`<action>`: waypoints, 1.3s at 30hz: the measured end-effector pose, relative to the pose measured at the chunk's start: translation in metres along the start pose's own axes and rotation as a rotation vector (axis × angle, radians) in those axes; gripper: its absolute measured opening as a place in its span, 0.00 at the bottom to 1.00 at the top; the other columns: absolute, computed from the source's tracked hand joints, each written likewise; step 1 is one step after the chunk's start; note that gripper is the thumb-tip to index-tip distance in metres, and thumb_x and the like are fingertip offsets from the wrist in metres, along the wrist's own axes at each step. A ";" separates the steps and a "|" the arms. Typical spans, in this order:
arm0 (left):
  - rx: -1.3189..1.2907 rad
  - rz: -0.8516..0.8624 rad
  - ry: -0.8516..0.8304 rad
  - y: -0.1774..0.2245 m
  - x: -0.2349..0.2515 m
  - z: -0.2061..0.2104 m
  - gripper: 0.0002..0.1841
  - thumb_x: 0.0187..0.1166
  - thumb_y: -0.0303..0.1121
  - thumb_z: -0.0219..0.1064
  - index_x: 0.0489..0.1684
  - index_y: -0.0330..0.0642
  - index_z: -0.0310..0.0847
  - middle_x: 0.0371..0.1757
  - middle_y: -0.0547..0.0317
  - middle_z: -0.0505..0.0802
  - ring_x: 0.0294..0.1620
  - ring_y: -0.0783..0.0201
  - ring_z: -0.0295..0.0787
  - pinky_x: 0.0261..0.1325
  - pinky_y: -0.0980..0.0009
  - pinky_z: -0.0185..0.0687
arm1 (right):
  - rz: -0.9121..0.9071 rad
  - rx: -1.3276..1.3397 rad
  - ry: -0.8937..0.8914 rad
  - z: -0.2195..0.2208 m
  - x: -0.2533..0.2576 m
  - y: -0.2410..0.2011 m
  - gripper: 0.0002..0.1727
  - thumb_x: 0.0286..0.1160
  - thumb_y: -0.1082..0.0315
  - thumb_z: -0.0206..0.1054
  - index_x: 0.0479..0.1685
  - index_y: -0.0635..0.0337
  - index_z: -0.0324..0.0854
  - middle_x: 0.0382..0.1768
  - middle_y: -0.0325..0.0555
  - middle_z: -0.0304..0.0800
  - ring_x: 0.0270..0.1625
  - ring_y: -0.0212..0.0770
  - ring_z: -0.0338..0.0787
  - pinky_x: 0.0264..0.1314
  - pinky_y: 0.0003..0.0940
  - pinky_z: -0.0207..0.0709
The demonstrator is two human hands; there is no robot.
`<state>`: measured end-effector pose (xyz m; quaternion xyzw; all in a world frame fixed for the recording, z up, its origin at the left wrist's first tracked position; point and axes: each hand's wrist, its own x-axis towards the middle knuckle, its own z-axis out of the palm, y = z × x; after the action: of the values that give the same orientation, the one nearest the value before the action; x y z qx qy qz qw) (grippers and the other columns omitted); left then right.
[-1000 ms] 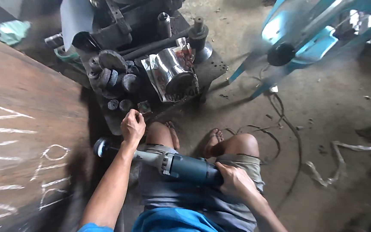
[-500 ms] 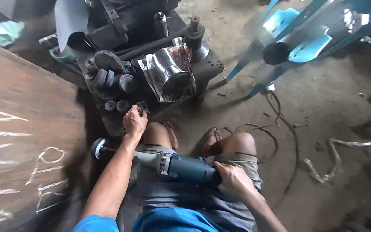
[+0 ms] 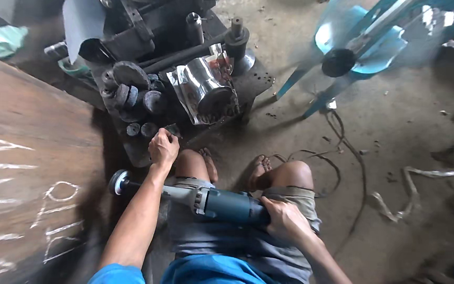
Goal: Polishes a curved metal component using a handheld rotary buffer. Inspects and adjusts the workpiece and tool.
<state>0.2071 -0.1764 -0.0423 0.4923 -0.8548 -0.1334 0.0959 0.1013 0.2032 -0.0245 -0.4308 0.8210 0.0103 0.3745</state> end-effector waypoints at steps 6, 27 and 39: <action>-0.018 0.016 0.012 -0.003 -0.009 -0.005 0.12 0.79 0.35 0.65 0.49 0.35 0.83 0.41 0.40 0.93 0.44 0.40 0.93 0.44 0.38 0.84 | -0.004 -0.007 0.010 0.002 0.000 0.000 0.35 0.51 0.51 0.79 0.67 0.44 0.80 0.49 0.45 0.95 0.49 0.53 0.95 0.49 0.60 0.85; -0.233 0.144 -0.116 -0.020 -0.100 -0.089 0.17 0.87 0.45 0.57 0.31 0.45 0.81 0.20 0.64 0.81 0.20 0.68 0.78 0.25 0.64 0.76 | 0.013 0.025 -0.001 0.000 0.000 0.003 0.35 0.51 0.53 0.79 0.68 0.43 0.80 0.49 0.46 0.95 0.48 0.55 0.95 0.47 0.62 0.84; -0.244 0.171 -0.678 -0.035 -0.171 -0.139 0.09 0.74 0.38 0.71 0.44 0.45 0.89 0.56 0.59 0.92 0.46 0.68 0.92 0.48 0.67 0.91 | -0.017 0.014 0.009 -0.002 0.004 0.000 0.37 0.50 0.52 0.81 0.69 0.44 0.81 0.49 0.48 0.95 0.49 0.57 0.95 0.49 0.64 0.84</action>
<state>0.3616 -0.0635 0.0719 0.3319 -0.8539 -0.3813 -0.1241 0.0988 0.1997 -0.0249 -0.4352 0.8191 -0.0006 0.3737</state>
